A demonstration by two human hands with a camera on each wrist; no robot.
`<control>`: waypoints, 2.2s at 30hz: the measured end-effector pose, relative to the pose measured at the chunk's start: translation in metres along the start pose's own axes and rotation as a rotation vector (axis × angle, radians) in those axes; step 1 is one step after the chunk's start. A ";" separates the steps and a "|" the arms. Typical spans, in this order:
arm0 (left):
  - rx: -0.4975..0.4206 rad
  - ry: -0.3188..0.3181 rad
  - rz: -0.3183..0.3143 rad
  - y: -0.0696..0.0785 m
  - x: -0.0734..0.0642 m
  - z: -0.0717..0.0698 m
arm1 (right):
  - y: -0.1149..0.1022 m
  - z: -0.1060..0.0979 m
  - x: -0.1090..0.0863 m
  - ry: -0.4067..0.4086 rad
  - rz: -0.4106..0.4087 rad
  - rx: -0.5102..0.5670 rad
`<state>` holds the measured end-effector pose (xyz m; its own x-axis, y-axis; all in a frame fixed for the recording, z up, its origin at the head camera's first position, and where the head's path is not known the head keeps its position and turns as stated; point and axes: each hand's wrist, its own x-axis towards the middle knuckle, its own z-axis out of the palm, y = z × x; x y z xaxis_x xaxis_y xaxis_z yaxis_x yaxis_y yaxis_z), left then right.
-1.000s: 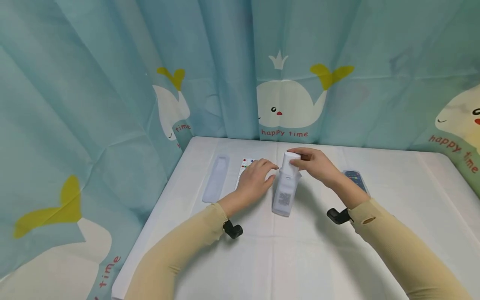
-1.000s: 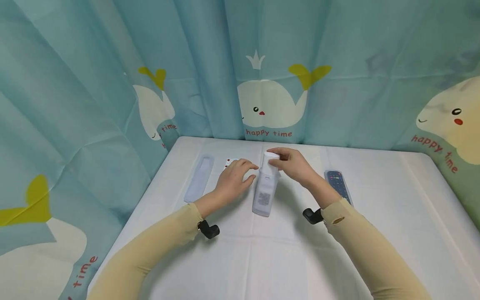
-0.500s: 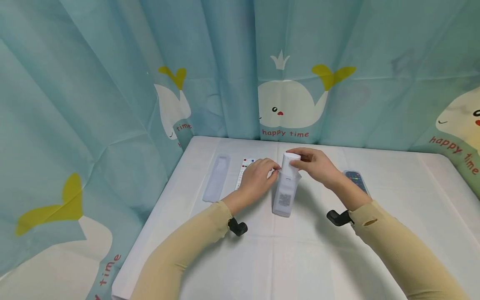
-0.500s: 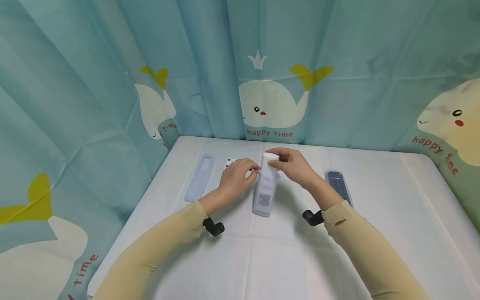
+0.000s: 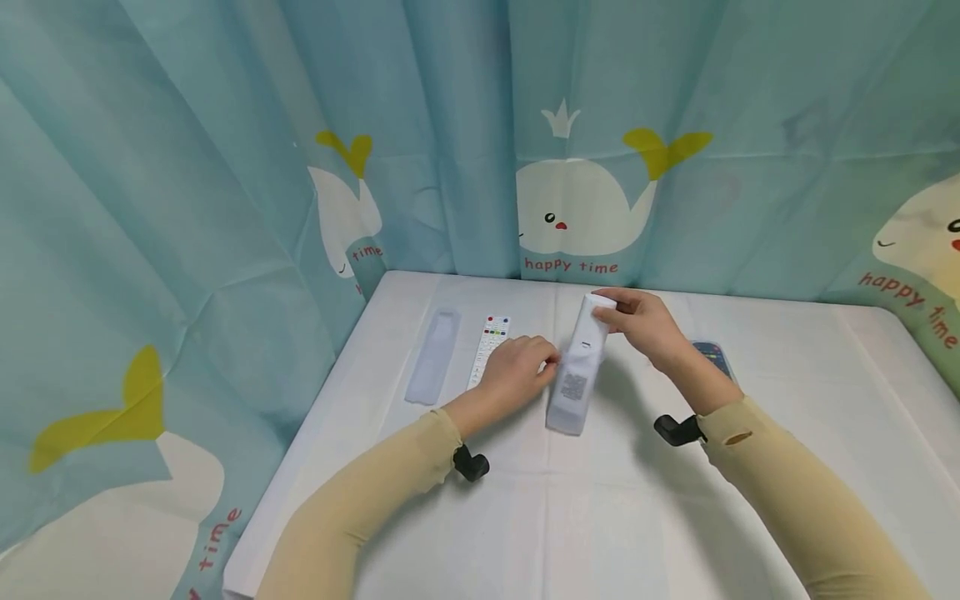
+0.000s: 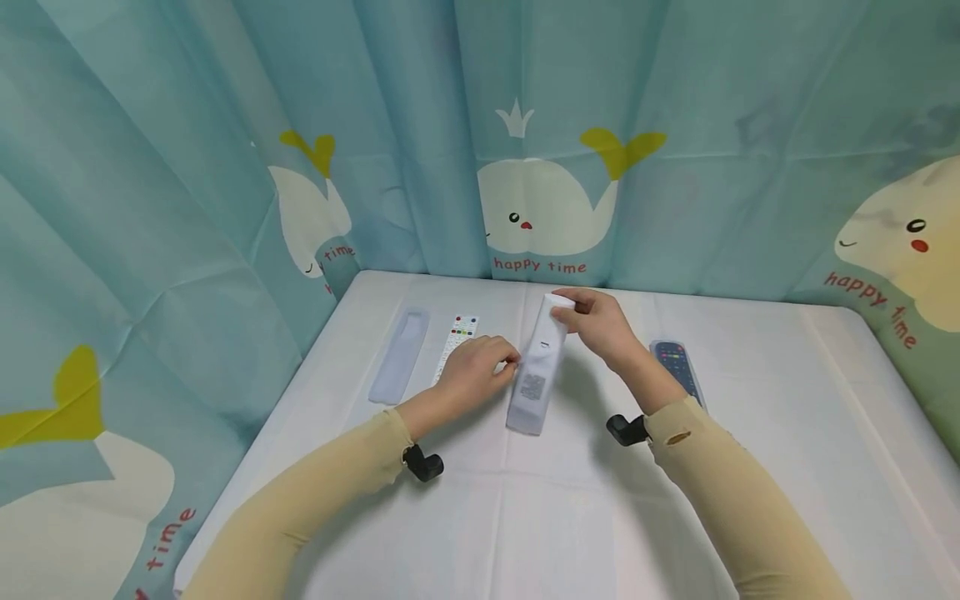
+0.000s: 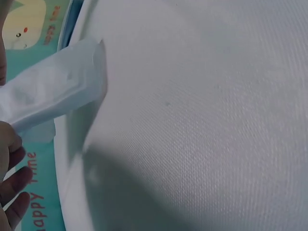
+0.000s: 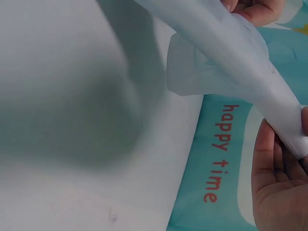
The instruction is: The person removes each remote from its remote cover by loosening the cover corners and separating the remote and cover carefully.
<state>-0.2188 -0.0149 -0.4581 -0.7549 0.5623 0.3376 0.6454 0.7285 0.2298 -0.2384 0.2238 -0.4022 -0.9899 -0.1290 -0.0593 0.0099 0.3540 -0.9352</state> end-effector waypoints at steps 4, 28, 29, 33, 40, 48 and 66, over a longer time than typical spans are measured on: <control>-0.041 0.021 -0.030 0.001 0.000 0.000 | -0.002 0.000 0.000 0.020 0.025 -0.021; 0.172 0.264 0.290 0.036 0.033 0.008 | -0.008 0.012 0.005 0.102 -0.019 -0.164; 0.189 0.264 0.298 0.037 0.033 0.010 | -0.008 0.012 0.006 0.107 -0.027 -0.174; 0.249 0.253 0.337 0.042 0.028 0.017 | -0.006 0.012 0.008 0.137 -0.073 -0.234; 0.169 0.169 0.282 0.042 0.017 0.019 | -0.001 0.010 0.007 0.120 -0.091 -0.231; -0.238 -0.007 -0.115 0.027 0.009 -0.005 | -0.001 0.004 0.007 0.049 -0.083 -0.147; -0.888 -0.451 -0.522 0.003 -0.004 -0.007 | -0.005 -0.002 0.006 0.003 0.006 0.086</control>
<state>-0.2127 -0.0175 -0.4522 -0.8142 0.4912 -0.3096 -0.0437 0.4800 0.8762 -0.2446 0.2231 -0.3974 -0.9902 -0.1245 -0.0638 0.0275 0.2738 -0.9614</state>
